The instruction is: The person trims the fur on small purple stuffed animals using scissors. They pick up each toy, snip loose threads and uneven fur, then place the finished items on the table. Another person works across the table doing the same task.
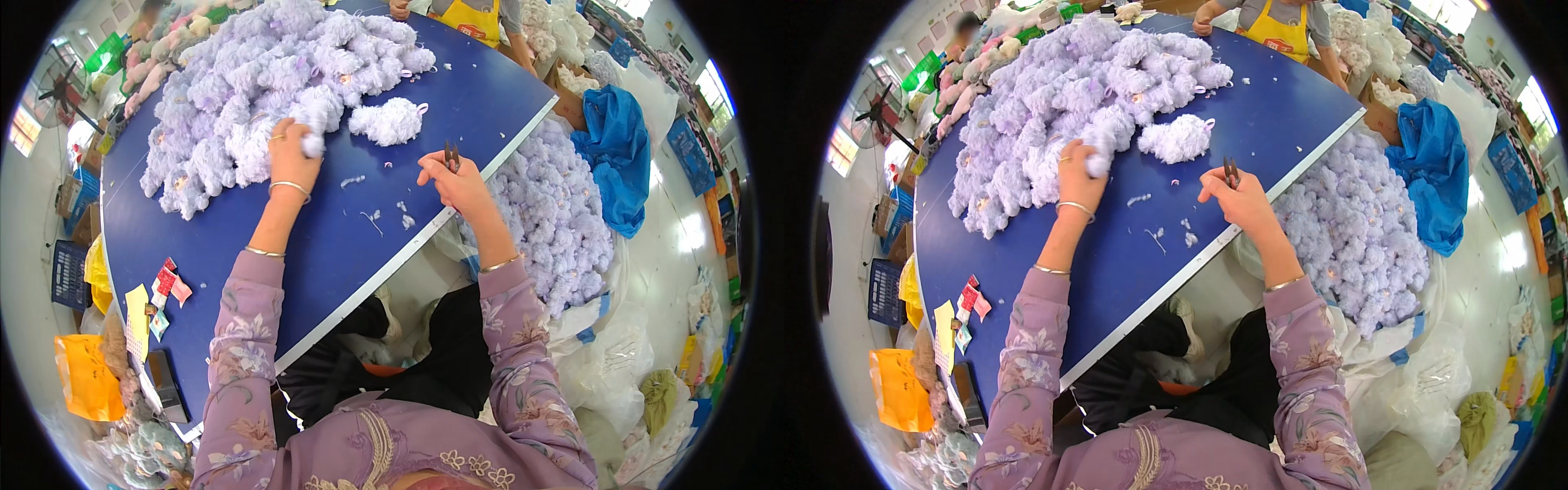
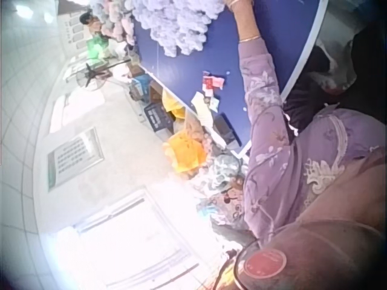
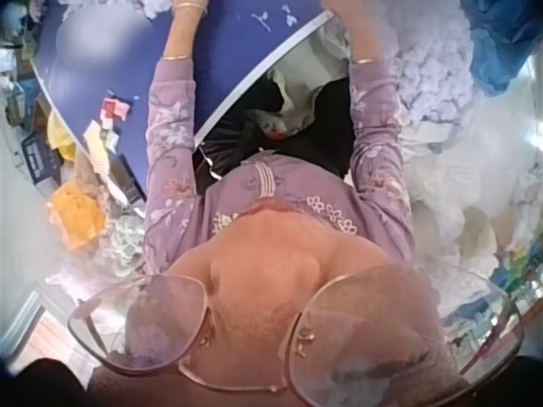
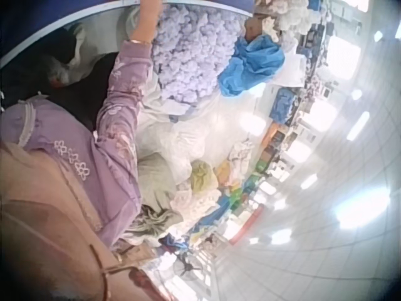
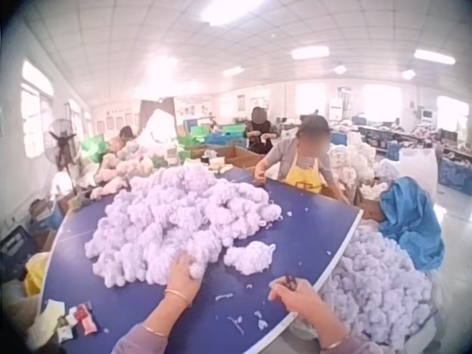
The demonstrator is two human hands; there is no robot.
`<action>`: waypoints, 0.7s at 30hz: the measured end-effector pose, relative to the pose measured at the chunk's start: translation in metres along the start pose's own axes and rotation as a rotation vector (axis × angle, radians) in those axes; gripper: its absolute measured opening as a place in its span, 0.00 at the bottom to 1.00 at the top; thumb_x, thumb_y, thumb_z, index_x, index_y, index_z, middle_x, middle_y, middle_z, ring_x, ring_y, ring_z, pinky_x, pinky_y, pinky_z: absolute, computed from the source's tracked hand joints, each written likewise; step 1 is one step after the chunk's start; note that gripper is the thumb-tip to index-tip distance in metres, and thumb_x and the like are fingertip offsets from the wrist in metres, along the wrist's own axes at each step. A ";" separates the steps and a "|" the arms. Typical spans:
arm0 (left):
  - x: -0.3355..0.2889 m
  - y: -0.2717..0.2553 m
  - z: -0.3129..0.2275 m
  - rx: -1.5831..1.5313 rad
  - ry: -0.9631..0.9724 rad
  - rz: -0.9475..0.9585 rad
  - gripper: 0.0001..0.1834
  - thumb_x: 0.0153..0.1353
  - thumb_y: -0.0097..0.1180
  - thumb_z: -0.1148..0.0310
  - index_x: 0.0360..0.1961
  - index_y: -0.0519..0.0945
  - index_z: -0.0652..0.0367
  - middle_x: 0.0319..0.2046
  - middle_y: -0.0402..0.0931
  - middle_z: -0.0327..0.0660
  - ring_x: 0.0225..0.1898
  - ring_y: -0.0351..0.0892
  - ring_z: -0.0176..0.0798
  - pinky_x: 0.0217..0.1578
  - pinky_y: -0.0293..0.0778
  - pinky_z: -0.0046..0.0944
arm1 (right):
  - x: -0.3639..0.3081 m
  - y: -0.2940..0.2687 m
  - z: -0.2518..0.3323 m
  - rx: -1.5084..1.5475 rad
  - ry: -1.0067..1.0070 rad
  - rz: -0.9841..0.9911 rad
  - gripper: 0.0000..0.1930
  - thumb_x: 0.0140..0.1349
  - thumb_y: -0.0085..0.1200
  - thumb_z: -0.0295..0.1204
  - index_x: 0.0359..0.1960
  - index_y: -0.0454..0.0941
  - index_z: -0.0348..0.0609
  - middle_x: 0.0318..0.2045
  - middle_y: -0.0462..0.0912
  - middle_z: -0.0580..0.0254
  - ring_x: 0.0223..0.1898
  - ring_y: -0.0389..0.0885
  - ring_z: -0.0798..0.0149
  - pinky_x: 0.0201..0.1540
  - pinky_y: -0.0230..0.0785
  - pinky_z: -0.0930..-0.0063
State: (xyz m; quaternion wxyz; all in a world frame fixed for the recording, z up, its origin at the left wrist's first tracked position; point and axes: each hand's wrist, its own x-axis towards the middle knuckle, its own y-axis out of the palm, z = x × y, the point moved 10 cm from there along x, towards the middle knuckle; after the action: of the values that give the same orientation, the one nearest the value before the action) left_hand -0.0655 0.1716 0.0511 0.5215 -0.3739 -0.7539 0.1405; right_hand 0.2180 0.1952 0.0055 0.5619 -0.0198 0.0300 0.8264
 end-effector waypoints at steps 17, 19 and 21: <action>-0.089 0.065 -0.097 -1.173 -0.606 0.800 0.13 0.62 0.55 0.69 0.44 0.76 0.67 0.34 0.79 0.39 0.29 0.76 0.30 0.29 0.73 0.29 | 0.000 0.025 0.010 0.231 -0.119 0.016 0.16 0.61 0.60 0.35 0.43 0.75 0.36 0.21 0.69 0.74 0.15 0.61 0.82 0.18 0.53 0.83; -0.091 0.069 -0.097 -1.148 -0.493 0.817 0.09 0.62 0.55 0.71 0.39 0.79 0.66 0.29 0.79 0.38 0.26 0.74 0.29 0.25 0.70 0.29 | 0.000 0.020 0.008 0.195 -0.094 0.012 0.16 0.61 0.60 0.36 0.43 0.75 0.36 0.21 0.70 0.74 0.15 0.61 0.81 0.17 0.53 0.82; -0.093 0.069 -0.096 -1.168 -0.454 0.807 0.09 0.62 0.54 0.71 0.39 0.79 0.66 0.29 0.78 0.38 0.25 0.74 0.28 0.26 0.69 0.29 | 0.000 0.019 0.006 0.211 -0.084 0.011 0.16 0.62 0.59 0.36 0.43 0.75 0.36 0.21 0.70 0.74 0.15 0.62 0.81 0.17 0.54 0.82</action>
State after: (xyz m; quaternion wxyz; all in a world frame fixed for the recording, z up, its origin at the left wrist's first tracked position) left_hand 0.0653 0.1348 -0.0136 -0.0227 -0.7997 -0.5993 -0.0288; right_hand 0.2000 0.1890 0.0122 0.5569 0.0744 0.0934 0.8219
